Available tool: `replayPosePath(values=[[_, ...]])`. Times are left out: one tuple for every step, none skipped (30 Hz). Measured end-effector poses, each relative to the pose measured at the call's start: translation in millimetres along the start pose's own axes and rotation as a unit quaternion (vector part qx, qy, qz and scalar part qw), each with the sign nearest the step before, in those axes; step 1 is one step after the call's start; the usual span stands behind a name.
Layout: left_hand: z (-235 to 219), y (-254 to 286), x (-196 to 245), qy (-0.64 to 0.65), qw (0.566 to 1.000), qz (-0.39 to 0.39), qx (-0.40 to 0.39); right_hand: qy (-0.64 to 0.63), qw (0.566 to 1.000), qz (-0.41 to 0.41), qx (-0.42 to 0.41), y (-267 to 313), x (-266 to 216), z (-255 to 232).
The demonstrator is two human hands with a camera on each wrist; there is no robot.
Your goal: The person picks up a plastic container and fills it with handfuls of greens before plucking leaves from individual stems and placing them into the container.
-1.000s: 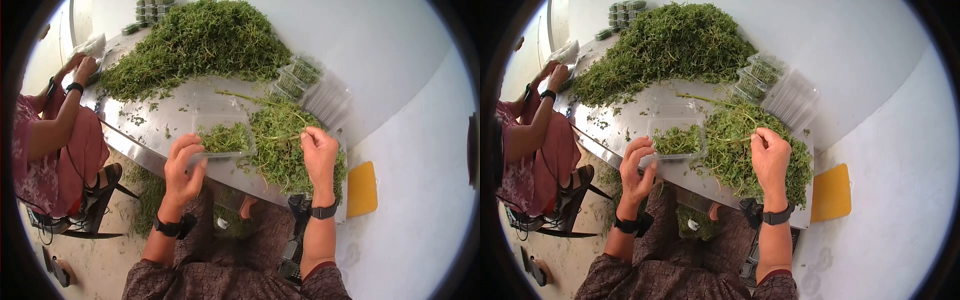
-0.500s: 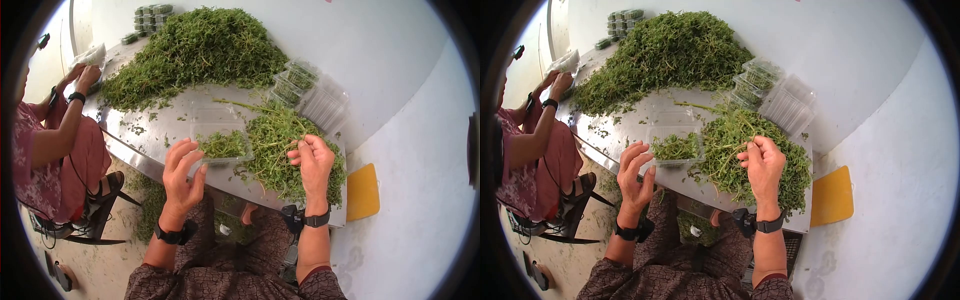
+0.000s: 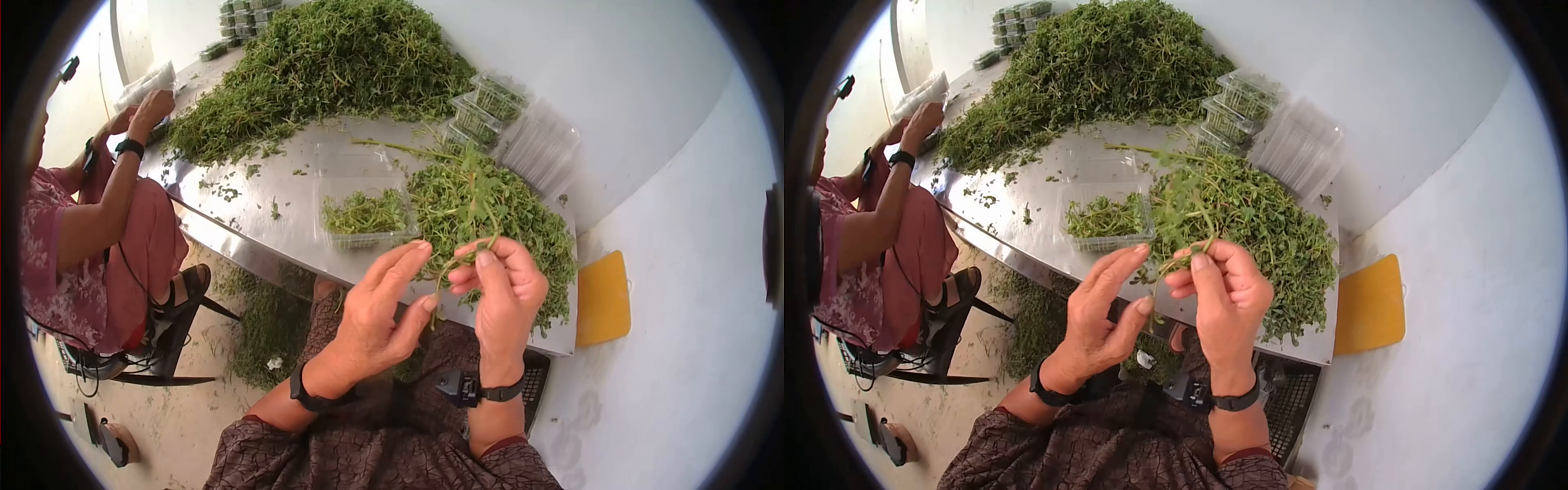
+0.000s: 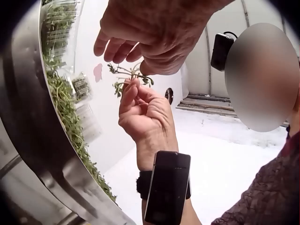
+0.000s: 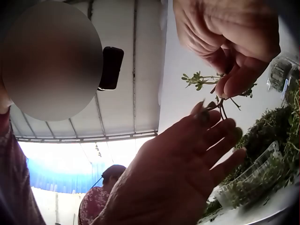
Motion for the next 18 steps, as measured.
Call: replayPosePath(values=[[3.6, 2.9, 1.3, 0.013, 0.999, -0.028, -0.017, -0.018, 1.0, 0.003, -0.002, 5.7, 0.9, -0.7], [6.6, 5.9, -0.5, 0.026, 0.999, -0.02, -0.017, -0.02, 1.0, 0.01, -0.005, 10.7, 1.6, -1.4], [10.0, 9.8, -1.4, 0.025, 0.999, -0.025, -0.02, -0.02, 1.0, 0.016, -0.003, 14.9, 2.7, -1.9], [13.5, 14.7, -3.8, 0.072, 0.994, -0.079, -0.025, -0.029, 0.999, 0.023, -0.002, 19.8, 4.1, -2.5], [15.7, 19.7, -5.7, 0.12, 0.984, -0.132, -0.03, -0.038, 0.999, 0.028, -0.002, 24.2, 5.4, -3.7], [17.0, 24.5, -6.3, 0.144, 0.974, -0.168, -0.043, -0.038, 0.999, 0.034, 0.001, 26.9, 6.6, -5.4], [16.9, 27.6, -5.6, 0.143, 0.974, -0.172, -0.046, -0.029, 0.999, 0.033, 0.005, 28.7, 7.2, -7.3], [19.1, 31.5, -7.0, 0.213, 0.947, -0.231, -0.076, -0.019, 0.999, 0.031, 0.009, 30.5, 7.7, -9.1], [21.5, 35.0, -7.8, 0.28, 0.911, -0.285, -0.103, -0.019, 0.999, 0.033, 0.01, 32.2, 9.8, -10.2], [20.5, 35.5, -7.0, 0.279, 0.911, -0.286, -0.104, -0.024, 0.999, 0.021, 0.01, 33.2, 12.1, -10.7], [20.1, 35.8, -5.7, 0.285, 0.901, -0.304, -0.122, -0.029, 1.0, 0.008, 0.01, 33.5, 13.0, -11.0], [20.1, 36.1, -3.9, 0.29, 0.89, -0.323, -0.14, -0.03, 0.999, 0.008, 0.009, 34.8, 13.2, -12.0], [19.0, 34.7, -0.8, 0.289, 0.89, -0.323, -0.139, -0.015, 1.0, 0.014, 0.02, 36.9, 13.8, -14.1], [18.0, 33.8, 1.7, 0.269, 0.89, -0.337, -0.146, -0.001, 0.999, 0.02, 0.031, 37.9, 14.3, -15.6], [17.8, 33.7, 2.3, 0.25, 0.889, -0.352, -0.152, -0.002, 0.999, 0.021, 0.031, 37.8, 14.1, -16.1], [17.5, 33.7, 1.6, 0.249, 0.889, -0.352, -0.153, 0.004, 0.999, 0.018, 0.035, 38.0, 13.2, -17.1], [17.1, 34.1, 0.6, 0.221, 0.899, -0.341, -0.164, 0.01, 0.999, 0.015, 0.04, 38.9, 13.1, -19.0], [17.8, 34.5, 0.0, 0.192, 0.908, -0.329, -0.175, 0.01, 0.999, 0.016, 0.042, 39.5, 13.5, -20.3]])
Point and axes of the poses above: each hand's wrist, its own y-axis away from the middle knuckle, its own z-axis out of the palm, x = y × z, the point moved 3 cm from there along -y, towards the middle knuckle, and after that the axes turned 8 degrees about x, right-handed, at the moved point
